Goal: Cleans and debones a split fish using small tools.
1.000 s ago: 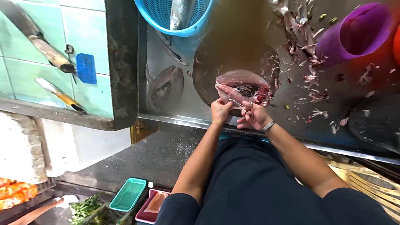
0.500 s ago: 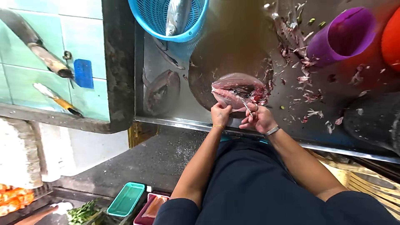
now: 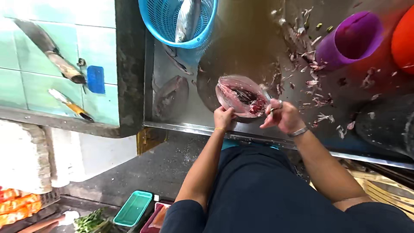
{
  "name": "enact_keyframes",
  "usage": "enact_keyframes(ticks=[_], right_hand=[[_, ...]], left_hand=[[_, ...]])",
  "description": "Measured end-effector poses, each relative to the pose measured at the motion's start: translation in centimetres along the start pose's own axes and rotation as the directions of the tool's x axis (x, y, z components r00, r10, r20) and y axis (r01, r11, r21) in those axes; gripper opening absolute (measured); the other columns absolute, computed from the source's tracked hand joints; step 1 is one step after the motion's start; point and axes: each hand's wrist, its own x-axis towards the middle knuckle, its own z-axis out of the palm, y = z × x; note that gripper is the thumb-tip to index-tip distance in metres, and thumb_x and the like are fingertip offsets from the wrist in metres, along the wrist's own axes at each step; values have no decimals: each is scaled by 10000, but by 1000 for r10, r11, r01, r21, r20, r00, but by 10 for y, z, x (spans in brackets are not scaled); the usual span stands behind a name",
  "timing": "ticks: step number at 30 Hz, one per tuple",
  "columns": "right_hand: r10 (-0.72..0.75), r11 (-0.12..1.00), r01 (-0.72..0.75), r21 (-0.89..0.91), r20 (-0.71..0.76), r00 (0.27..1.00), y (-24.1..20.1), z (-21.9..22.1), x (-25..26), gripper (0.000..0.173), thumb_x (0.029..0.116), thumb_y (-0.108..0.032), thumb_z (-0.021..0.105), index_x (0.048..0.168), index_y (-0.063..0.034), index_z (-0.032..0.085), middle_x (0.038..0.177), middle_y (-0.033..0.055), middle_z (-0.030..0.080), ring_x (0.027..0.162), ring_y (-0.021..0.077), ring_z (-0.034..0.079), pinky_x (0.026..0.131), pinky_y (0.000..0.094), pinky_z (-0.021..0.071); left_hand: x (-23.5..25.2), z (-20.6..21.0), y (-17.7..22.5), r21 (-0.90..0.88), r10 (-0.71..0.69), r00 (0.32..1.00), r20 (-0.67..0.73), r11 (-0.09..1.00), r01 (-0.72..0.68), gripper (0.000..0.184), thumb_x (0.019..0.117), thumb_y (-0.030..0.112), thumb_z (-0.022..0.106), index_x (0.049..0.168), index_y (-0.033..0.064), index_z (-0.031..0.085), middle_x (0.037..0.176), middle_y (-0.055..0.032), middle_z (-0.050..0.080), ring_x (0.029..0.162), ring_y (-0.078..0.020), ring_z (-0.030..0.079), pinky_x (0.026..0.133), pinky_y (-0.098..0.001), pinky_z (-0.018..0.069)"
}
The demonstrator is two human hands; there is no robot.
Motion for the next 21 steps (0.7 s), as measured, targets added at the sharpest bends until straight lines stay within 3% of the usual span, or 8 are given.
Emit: enact_keyframes(ticks=[3,5,8,11,14,17,19,21], right_hand=[[245,961,-266,77,208,947,36,35,20,600,1096,-535,263,904,-92,620,647,56,664,582,251,696,662,534,637],[345,921,-364,137,149,927,51,48,37,530,1083,-536,389,882,-90,591,609,41,620,555,235,670,661,532,631],[235,960,-237,149,35,972,41,54,32,471,1093,-412,475,817,-51,600,561,39,591,527,227,662,663,542,639],[360,907,-384,171,155,920,44,51,35,583,1077,-585,350,856,-97,580,593,58,635,555,265,691,647,567,627],[283,939,-280,201,12,959,42,52,32,510,1076,-500,465,812,-82,593,578,35,590,546,240,667,656,562,631],[352,909,-375,180,151,924,43,51,28,607,1069,-613,329,848,-107,580,576,48,627,549,259,690,644,578,626],[355,909,-366,202,87,931,48,49,27,551,1061,-581,425,826,-108,580,569,22,571,525,227,644,647,570,621],[307,931,-312,188,55,950,50,52,17,581,1020,-656,458,821,-129,598,549,-12,545,500,177,621,630,536,624]], left_hand=[[-5,3,-8,-62,55,998,11,997,-54,205,914,49,718,1079,-66,679,902,-155,751,768,-225,761,739,-401,666],[-6,4,-10,-66,61,998,-10,996,-62,171,920,51,719,1048,-59,686,873,-150,753,741,-222,761,716,-402,668],[-4,5,-6,-48,22,998,-56,999,-24,154,907,41,719,1021,-58,689,855,-146,750,722,-219,757,694,-398,665],[-5,6,-11,-55,47,998,-33,997,-48,153,916,44,710,1028,-57,690,869,-146,751,739,-215,755,720,-398,661],[-5,7,-12,-75,64,997,-34,995,-67,156,917,44,711,1037,-56,698,872,-150,755,739,-221,760,717,-405,666],[-9,4,-16,-80,90,996,-20,993,-91,162,902,30,720,1035,-59,691,880,-147,751,763,-213,755,746,-402,659],[-10,7,-17,2,147,989,-29,989,-147,183,844,50,752,1007,-25,718,871,-115,763,781,-192,756,769,-407,651],[-10,7,-13,34,165,986,-39,986,-164,211,832,73,779,1018,-14,729,885,-109,769,802,-189,759,788,-408,648]])
